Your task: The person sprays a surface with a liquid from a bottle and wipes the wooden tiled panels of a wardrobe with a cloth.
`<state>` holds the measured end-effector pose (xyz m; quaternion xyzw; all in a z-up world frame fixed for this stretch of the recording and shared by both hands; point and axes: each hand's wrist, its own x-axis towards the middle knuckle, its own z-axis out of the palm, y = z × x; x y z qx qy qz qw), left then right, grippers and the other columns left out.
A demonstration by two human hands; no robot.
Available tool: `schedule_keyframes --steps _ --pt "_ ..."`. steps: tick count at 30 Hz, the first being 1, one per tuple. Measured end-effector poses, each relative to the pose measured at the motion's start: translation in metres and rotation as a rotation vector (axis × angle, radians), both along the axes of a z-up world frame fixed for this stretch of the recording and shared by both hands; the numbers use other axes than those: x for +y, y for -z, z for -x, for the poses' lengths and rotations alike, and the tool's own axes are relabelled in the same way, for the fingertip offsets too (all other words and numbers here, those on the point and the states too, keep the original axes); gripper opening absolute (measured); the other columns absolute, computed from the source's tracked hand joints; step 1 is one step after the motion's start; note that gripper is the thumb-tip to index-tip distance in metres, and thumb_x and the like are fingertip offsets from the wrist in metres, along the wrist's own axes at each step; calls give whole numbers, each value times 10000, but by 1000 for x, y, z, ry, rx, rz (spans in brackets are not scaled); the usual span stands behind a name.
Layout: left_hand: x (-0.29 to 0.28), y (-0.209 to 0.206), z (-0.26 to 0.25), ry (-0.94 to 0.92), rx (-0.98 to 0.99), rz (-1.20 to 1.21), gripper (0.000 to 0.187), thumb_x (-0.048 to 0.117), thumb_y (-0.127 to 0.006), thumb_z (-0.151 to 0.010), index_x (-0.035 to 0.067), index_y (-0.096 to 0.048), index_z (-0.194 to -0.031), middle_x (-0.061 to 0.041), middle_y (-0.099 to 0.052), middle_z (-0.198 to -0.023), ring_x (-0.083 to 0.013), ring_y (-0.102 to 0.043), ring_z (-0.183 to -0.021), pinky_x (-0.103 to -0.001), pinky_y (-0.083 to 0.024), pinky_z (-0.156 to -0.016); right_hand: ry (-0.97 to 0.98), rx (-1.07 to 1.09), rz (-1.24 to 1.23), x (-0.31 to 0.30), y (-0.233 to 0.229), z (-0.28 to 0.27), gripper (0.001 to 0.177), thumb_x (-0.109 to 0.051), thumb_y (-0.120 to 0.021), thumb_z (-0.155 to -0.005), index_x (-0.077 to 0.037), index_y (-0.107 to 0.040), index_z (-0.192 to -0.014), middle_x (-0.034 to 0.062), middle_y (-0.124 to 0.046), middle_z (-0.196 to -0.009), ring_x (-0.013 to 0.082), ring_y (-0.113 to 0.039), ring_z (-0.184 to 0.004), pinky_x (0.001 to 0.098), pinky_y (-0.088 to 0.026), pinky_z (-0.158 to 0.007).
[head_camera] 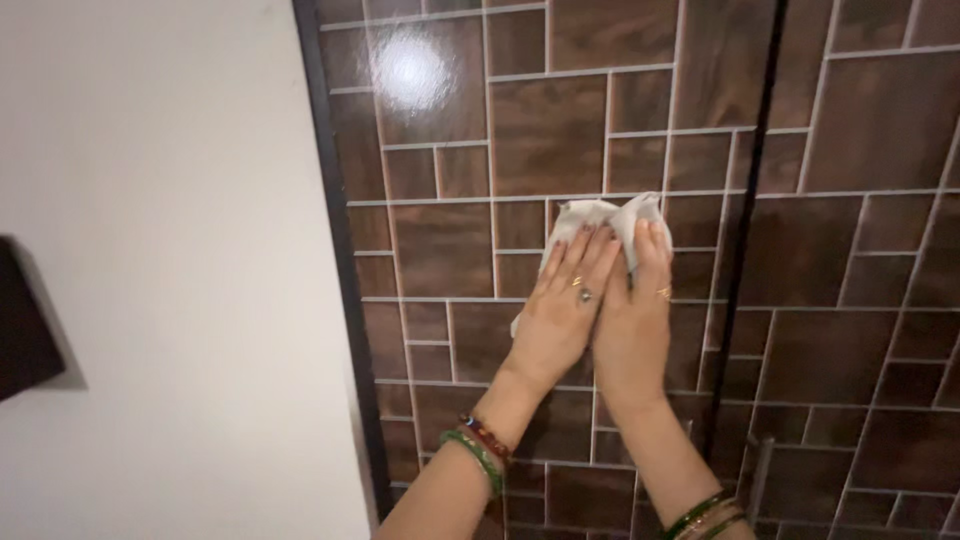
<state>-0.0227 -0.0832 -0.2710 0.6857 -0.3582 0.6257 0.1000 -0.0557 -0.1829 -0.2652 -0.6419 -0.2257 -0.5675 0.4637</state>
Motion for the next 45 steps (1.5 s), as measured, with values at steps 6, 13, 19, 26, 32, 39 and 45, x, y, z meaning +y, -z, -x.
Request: schedule_keyframes --steps 6,13,19,26,32,39,45 --pt "54 35 10 -68 48 46 628 28 -501 -984 8 -326 -1586 -175 -415 -1618 -338 -381 -1542 -495 -297 -1303 468 -203 347 41 36 -10 385 -100 -514 -1085 37 -518 -1445 257 -411 -1569 425 -355 -1516 524 -293 -1296" --pt "108 20 13 -185 59 154 630 27 -485 -985 -16 -310 -1589 -191 -389 -1630 -342 -382 -1531 -502 -300 -1292 433 -311 424 102 18 -27 478 -100 -535 -970 30 -554 -1430 298 -392 -1548 459 -351 -1494 610 -279 -1241" --pt "127 2 14 -54 72 146 602 40 -495 -1016 -1 -310 -1588 -187 -367 -1650 -365 -343 -1553 -522 -256 -1296 494 -337 436 115 3 -26 483 -97 -540 -971 22 -554 -1440 279 -395 -1553 434 -364 -1494 605 -290 -1238" --pt "121 -30 -6 -195 -48 189 615 49 -496 -998 -37 -314 -1579 -226 -326 -1654 -382 -302 -1561 -548 -251 -1283 506 -446 534 108 -43 -31 525 -109 -545 -952 99 -532 -1434 319 -384 -1574 457 -377 -1492 558 -313 -1252" --pt "117 -61 -7 -357 -120 184 621 77 -526 -1006 -70 -334 -1578 -233 -312 -1663 -400 -288 -1564 -575 -239 -1277 547 -485 575 109 -79 -40 559 -173 -562 -924 97 -542 -1413 311 -380 -1564 460 -389 -1497 590 -339 -1246" --pt "97 -98 15 -244 -107 171 603 89 -515 -1102 -63 -327 -1655 -265 -327 -1699 -460 -253 -1610 -640 -187 -1310 730 -524 508 104 -112 -41 508 -179 -582 -989 60 -596 -1437 238 -420 -1599 340 -441 -1481 463 -404 -1247" --pt "60 -132 22 -117 -79 197 544 69 -478 -1086 -129 -342 -1575 -351 -337 -1607 -527 -241 -1533 -690 -172 -1245 718 -559 437 74 -137 -51 515 -154 -561 -967 56 -582 -1438 203 -406 -1610 326 -457 -1524 420 -416 -1247"
